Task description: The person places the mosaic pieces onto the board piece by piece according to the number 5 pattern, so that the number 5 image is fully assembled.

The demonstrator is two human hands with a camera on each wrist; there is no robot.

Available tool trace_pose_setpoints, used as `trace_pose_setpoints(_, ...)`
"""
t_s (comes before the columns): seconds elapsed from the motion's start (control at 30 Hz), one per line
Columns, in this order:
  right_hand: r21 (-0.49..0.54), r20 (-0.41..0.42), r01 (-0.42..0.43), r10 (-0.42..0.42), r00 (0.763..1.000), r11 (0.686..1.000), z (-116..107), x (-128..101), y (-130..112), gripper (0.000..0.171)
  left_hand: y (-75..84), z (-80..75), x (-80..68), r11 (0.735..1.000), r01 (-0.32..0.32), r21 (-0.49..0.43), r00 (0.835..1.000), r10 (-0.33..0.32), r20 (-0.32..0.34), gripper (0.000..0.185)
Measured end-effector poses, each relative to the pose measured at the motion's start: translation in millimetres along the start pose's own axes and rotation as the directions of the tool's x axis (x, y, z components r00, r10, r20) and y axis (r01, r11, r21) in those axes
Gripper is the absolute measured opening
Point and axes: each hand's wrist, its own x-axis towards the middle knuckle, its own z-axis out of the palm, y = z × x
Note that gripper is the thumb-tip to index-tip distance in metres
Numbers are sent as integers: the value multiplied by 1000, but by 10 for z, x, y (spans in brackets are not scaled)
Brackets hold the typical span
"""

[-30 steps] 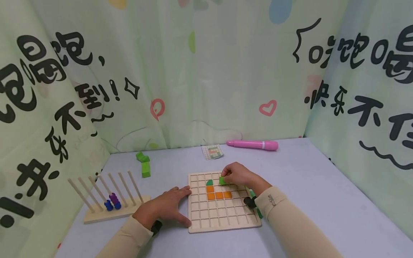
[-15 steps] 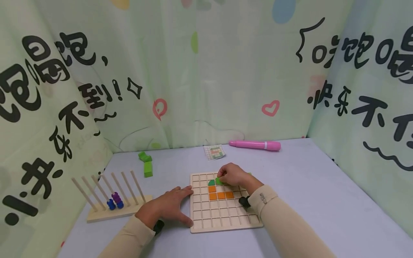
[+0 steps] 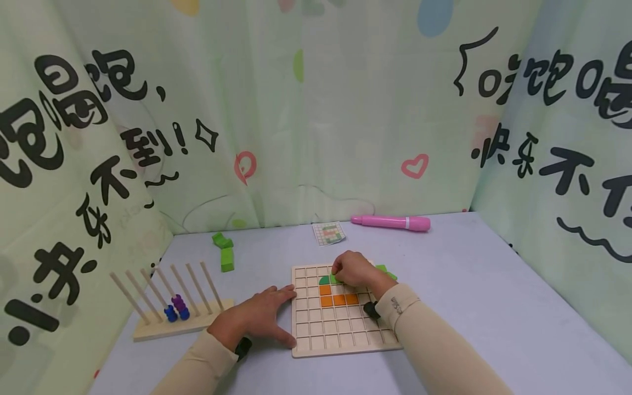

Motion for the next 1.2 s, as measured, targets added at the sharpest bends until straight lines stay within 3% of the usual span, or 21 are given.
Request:
trace_pose_setpoints(0.23, -15, 0, 9, -9, 1000, 1000, -55, -31, 5, 10, 4, 0, -1, 1000, 4, 0, 1000, -4, -2, 103)
trace_pose_setpoints(0.53, 184, -22, -30, 34, 999, 982, -220, -140, 317, 14, 1, -2, -1, 1000, 8, 7, 1000, -8, -10, 103)
trace_pose_setpoints(0.7, 239, -40, -70, 82, 996, 968, -326, -226, 502, 20, -4, 8, 11, 1000, -4, 11, 1000, 5, -10, 103)
trace_pose_setpoints(1.2, 145, -103, -183, 199, 975, 972, -459, -291, 885, 25, -4, -3, 3, 1000, -12, -4, 1000, 12, -2, 104)
